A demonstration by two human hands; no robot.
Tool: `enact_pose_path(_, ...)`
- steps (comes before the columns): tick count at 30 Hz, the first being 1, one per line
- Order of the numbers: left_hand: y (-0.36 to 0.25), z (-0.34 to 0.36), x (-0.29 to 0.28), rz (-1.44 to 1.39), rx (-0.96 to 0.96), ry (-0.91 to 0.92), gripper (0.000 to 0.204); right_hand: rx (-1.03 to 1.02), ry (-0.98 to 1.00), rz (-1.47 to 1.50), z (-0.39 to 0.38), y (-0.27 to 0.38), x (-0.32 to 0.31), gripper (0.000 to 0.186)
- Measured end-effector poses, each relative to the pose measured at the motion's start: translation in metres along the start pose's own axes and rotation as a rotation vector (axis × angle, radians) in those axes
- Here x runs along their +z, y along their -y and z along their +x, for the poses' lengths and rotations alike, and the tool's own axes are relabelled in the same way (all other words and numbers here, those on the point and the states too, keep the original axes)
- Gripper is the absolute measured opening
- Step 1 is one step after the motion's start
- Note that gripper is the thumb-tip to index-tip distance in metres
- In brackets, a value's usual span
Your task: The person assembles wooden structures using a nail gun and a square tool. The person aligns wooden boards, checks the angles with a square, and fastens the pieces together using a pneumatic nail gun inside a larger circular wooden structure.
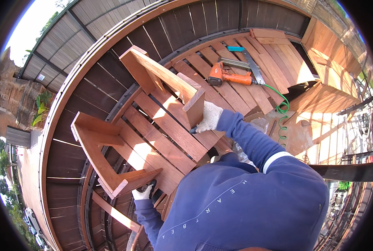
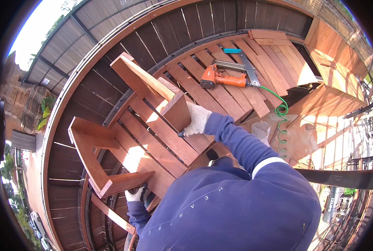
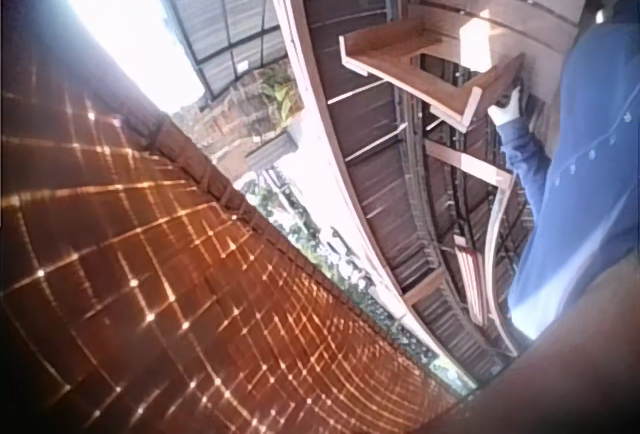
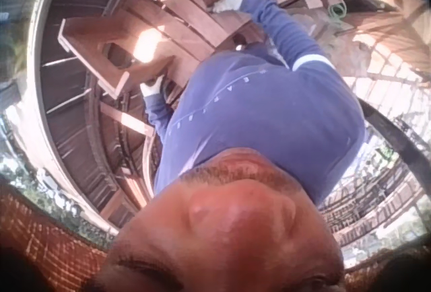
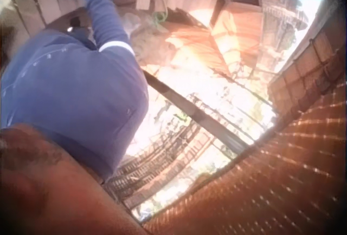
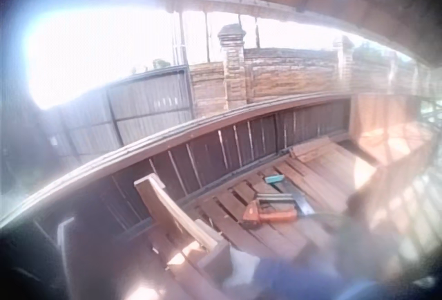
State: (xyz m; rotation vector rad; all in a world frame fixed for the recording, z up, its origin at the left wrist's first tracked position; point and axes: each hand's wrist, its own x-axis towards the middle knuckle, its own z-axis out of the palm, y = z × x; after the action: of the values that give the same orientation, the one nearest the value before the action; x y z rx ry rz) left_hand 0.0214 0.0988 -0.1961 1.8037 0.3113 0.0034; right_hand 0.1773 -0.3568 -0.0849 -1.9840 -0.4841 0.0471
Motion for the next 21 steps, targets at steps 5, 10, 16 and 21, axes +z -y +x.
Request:
enact_pose_path(5,-0.041,-0.015,-0.011,0.816,0.062,-0.054,0.065,0.102,-0.022,0.08,-0.006,-0.004,-0.001,0.088)
enact_pose_path(10,-0.1,-0.04,-0.004,0.565,-0.341,0.462,0.022,0.122,0.019,0.091,-0.007,0.008,-0.01,0.093)
enact_pose_path(16,-0.19,-0.05,0.125,-0.046,0.129,0.309,0.065,-0.072,-0.057,-0.059,-0.003,0.005,-0.008,0.107)
enact_pose_path(21,-0.231,0.0,0.221,0.015,0.469,0.179,0.087,-0.068,0.022,-0.126,0.001,0.005,-0.007,0.106)
